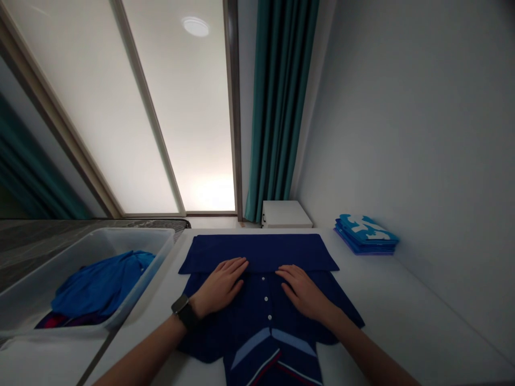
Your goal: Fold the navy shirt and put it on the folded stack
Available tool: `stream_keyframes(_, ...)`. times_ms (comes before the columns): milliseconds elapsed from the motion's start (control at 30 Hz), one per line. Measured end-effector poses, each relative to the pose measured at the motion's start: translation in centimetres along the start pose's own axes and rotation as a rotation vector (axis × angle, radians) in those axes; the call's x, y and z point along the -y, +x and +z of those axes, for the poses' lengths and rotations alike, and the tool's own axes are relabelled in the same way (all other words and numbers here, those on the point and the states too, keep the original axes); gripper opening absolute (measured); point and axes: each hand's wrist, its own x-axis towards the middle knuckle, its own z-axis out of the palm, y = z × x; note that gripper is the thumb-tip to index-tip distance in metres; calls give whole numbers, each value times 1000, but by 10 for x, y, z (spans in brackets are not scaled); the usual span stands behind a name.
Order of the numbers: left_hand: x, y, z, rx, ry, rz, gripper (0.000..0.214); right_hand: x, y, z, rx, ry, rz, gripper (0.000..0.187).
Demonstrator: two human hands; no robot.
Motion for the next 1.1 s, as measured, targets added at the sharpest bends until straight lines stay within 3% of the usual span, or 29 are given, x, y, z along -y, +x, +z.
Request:
stream_keyframes(167,54,18,-1,87,84,-30,53,-42,31,10,47,-95,34,44)
stream_keyframes(400,93,41,12,88,70,-136,51,-76,73,17,20,-138,45,44)
stream_keyframes(633,142,59,-24,146,174,-280,44,-119,83,24,-69,-152,137,43)
stream_keyframes(833,175,77,-45,291,144,-270,35,-126,72,34,-95,-168,194,43)
stream_keyframes(1100,190,100,-48,448,92,-318,33,-124,71,35,-134,-172,205,41)
